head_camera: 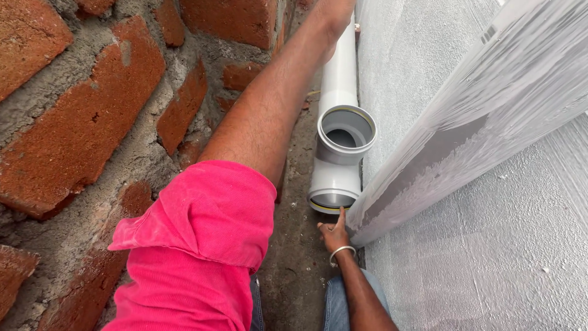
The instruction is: The recorder is fitting a white PVC pipe into a connector joint in a construction area.
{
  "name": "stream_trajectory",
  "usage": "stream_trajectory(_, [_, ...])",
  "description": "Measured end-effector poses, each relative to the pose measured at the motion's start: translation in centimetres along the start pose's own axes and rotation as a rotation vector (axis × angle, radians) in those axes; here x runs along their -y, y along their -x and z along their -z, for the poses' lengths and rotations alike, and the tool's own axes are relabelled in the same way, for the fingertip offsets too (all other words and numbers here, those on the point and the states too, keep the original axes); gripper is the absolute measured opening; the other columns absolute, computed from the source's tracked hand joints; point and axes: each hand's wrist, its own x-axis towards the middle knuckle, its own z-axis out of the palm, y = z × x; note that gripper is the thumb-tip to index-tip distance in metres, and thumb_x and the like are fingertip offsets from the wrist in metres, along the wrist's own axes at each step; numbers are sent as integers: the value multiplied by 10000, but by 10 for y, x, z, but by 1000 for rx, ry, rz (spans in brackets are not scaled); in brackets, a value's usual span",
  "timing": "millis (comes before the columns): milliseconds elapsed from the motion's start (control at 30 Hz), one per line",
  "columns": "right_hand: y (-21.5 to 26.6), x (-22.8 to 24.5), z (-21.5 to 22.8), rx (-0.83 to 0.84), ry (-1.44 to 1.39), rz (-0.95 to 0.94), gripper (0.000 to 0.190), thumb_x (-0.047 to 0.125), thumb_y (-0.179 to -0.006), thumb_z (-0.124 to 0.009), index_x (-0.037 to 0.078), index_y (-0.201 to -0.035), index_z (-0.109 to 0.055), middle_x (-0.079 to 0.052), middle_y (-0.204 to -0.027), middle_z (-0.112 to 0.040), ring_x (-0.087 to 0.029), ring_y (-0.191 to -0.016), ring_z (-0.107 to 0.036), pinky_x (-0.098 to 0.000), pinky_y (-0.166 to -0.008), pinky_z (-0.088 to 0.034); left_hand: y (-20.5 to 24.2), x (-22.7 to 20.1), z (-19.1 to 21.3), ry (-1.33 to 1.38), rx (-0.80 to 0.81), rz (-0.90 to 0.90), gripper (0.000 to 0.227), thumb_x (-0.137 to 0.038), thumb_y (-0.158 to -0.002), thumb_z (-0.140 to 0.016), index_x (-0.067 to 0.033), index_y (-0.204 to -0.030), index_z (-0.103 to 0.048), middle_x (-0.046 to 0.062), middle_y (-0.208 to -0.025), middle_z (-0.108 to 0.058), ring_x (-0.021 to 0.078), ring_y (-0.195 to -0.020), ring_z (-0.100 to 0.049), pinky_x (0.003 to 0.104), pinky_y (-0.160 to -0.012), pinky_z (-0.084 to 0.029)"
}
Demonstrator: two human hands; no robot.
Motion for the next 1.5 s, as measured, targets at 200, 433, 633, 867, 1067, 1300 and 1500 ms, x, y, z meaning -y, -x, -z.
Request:
stream_trajectory(200, [-10,-14,-6,11,43,46,1118,285,-877,-743,187,-1656,53,-48,-838,-770,-177,-730,-721,-349,-824,-550,24,-5,-2,60,5,-4,1183,-828,-800,-307,42,-1588,-163,439,-1499,-306,568,-1408,-406,811,-1006,-399])
stream_trajectory(433, [-10,-14,-4,24,45,22,1107,281,-886,-734,194,-1666,47,-86,-853,-789,-199,-744,-735,-369,-855,-559,61,-17,0,104,1,-31,1247,-889,-772,-276,23,-1611,-130,395,-1568,-247,541,-1455,-336,769,-1069,-361])
stream_trajectory(633, [-15,-30,-13,31,16,83,1032,235,-882,-699,211,-1662,-23,-76,-836,-749,-199,-667,-743,-366,-741,-592,166,81,-22,-291,180,376,795,-644,-878,-634,-17,-1365,-613,218,-1309,-694,293,-1182,-695,486,-999,-571])
stream_trajectory(867, [-7,-18,-19,163,95,151,931,267,-860,-758,158,-1596,-199,-87,-880,-750,-229,-695,-725,-375,-699,-567,264,234,-45,-264,343,615,497,-443,-893,-766,9,-1096,-732,146,-994,-748,191,-841,-680,394,-752,-567])
stream_trajectory(1067, [-80,-129,-24,262,599,424,403,291,-938,-661,69,-1271,-609,-158,-994,-766,-315,-887,-738,-456,-779,-557,307,279,-61,-186,299,740,500,-451,-874,-763,-3,-1093,-732,160,-1011,-755,215,-857,-692,401,-761,-566])
stream_trajectory(1300, [-79,-119,-54,252,713,561,363,316,-992,-604,20,-1179,-701,-221,-1139,-728,-406,-1055,-686,-519,-911,-502,288,243,-68,-466,391,574,644,-482,-853,-768,-7,-1275,-665,210,-1213,-706,289,-1082,-707,430,-924,-572])
stream_trajectory(1500, [25,29,-8,410,370,-105,608,309,-925,-664,-41,-1400,-517,-233,-1127,-742,-399,-931,-778,-488,-839,-606,276,239,-64,-458,445,636,677,-486,-869,-736,-7,-1337,-631,231,-1252,-718,303,-1131,-727,435,-957,-582])
